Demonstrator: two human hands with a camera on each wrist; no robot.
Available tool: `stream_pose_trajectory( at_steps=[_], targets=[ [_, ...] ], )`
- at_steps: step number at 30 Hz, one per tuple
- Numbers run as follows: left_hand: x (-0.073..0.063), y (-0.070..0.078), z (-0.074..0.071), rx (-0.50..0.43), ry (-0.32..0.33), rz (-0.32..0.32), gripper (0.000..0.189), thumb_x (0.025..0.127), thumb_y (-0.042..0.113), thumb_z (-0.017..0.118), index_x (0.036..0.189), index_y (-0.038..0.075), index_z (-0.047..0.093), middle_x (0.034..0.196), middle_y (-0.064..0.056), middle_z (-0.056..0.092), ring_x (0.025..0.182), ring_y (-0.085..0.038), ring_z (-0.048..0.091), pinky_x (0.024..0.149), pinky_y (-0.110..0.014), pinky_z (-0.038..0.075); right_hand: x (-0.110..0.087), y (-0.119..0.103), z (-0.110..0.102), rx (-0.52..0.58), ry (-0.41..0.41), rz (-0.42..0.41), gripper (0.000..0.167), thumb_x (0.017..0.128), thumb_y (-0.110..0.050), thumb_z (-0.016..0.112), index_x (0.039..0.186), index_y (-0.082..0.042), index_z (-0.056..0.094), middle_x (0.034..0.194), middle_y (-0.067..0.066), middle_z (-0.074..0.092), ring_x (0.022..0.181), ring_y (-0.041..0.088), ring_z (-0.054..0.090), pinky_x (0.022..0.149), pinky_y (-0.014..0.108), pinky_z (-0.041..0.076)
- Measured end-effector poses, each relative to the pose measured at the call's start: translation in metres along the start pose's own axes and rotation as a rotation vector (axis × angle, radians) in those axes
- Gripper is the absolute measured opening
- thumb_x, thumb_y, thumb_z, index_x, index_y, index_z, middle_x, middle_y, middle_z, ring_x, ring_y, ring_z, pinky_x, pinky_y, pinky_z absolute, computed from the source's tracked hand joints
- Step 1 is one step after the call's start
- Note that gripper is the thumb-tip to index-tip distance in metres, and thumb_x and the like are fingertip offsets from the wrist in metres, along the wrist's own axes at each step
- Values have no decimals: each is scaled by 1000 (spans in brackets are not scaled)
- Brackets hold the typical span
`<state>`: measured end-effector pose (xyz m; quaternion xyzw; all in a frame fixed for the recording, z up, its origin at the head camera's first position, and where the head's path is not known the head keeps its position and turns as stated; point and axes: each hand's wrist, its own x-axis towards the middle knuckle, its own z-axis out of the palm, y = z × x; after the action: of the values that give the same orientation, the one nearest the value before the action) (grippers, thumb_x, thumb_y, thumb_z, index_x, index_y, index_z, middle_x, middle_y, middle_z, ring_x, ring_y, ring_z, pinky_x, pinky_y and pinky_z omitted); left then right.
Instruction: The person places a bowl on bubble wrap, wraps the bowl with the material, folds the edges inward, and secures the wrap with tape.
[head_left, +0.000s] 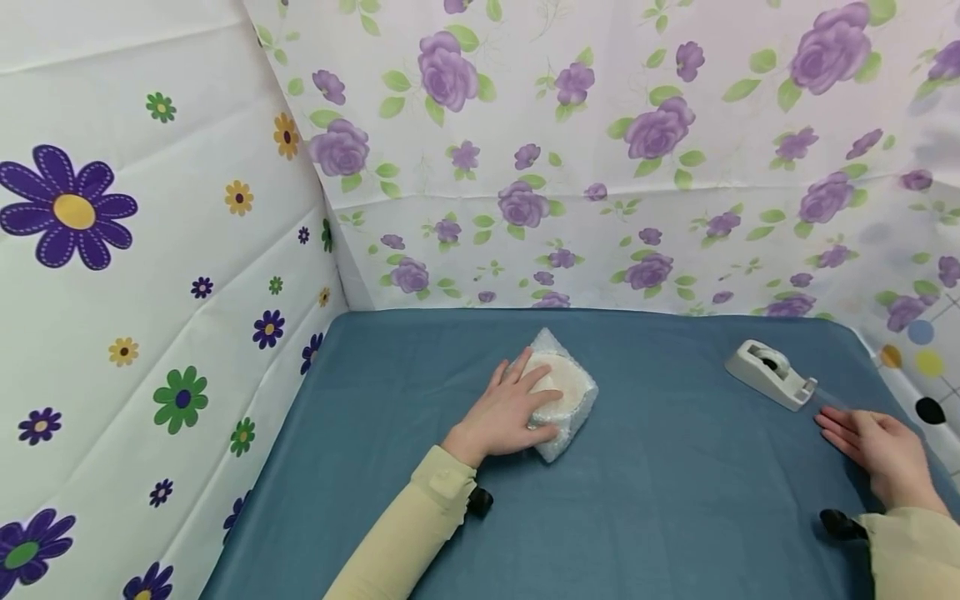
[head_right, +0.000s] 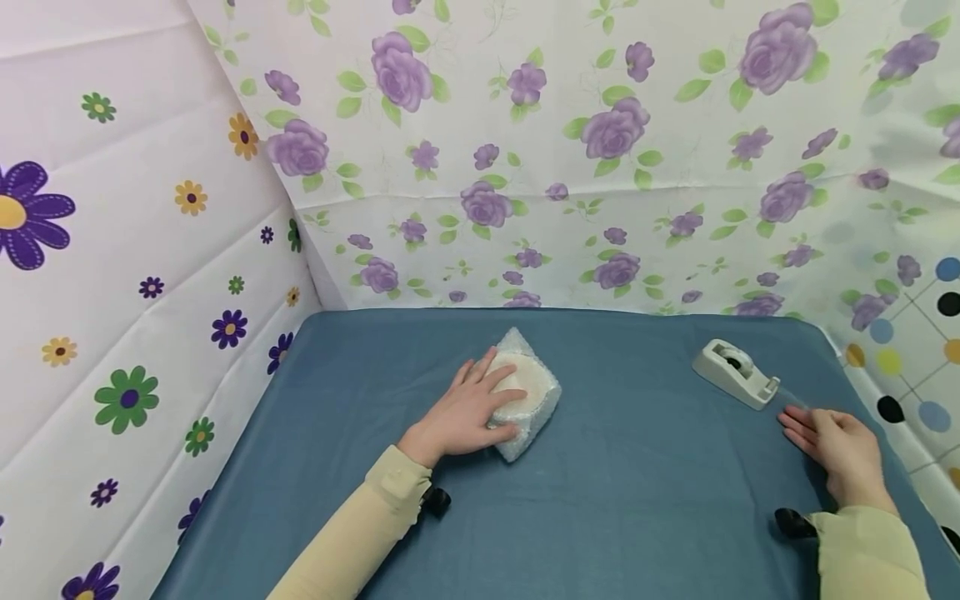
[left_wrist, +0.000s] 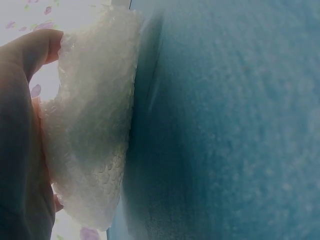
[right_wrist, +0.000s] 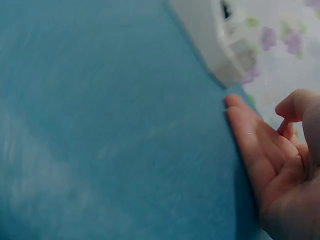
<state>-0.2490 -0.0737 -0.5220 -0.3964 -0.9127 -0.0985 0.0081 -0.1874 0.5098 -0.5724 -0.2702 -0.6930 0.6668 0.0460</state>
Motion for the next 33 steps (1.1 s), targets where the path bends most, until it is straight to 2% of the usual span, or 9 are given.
stream_pose_trajectory(
  at_steps=[2,4,7,11,19,22,25,28,33],
  targets=[
    [1,1,-1,1,4,2,59,106,65,54,155,31,59,174,-6,30,165,-37,1,128,-64,15,4,1,3,-166,83,-3,23,114,-16,34,117,-5,54,92,-11,76,68,-9,68,62,22,61],
    [1,1,-1,6,7,4,59,106,65,54,155,31,59,174,-5,31,165,-37,1,128,-64,15,3,-2,9,-257,135,-1,23,112,-14,37,113,1,54,72,-25,59,63,-9,66,58,21,60],
    [2,1,-1,9,13,5,60,106,65,53,155,32,59,174,-5,31,165,-36,1,128,-64,16,-2,-8,20,-368,216,7,23,110,-14,42,111,5,54,67,-19,58,56,-8,64,53,21,58],
    [3,0,-1,0,9,6,60,106,65,53,155,31,59,175,-6,30,165,-36,0,128,-63,14,-9,-15,29,-502,275,-29,25,106,-13,45,109,9,56,65,-7,62,49,-5,62,46,21,55],
    [0,2,0,-12,21,9,58,106,63,55,155,31,60,174,-5,31,165,-37,2,128,-64,15,-19,-21,23,-657,292,-53,37,105,-25,48,115,10,57,73,12,70,50,7,65,48,26,53],
    [0,1,0,-16,14,11,59,106,63,55,155,31,59,174,-6,31,165,-37,1,128,-64,14,-22,-24,16,-808,330,-85,41,105,-30,52,106,10,61,75,18,68,57,21,63,54,35,49],
    [1,0,0,-5,11,5,59,106,64,54,155,32,59,175,-5,30,165,-36,0,128,-64,14,-22,-27,13,-933,326,-146,42,104,-31,56,93,8,65,76,22,65,65,31,58,57,42,43],
    [2,-1,1,-4,9,-1,60,106,65,54,156,32,58,175,-4,29,165,-35,-2,128,-63,13,-22,-29,14,-968,294,-188,41,104,-29,59,87,7,67,74,20,65,65,32,59,58,42,43],
    [1,0,3,-9,-1,0,61,106,65,53,157,32,57,175,-4,28,165,-35,-3,129,-63,12,-22,-26,11,-988,296,-197,36,103,-19,58,81,9,64,71,22,62,65,36,59,60,49,46]
  ],
)
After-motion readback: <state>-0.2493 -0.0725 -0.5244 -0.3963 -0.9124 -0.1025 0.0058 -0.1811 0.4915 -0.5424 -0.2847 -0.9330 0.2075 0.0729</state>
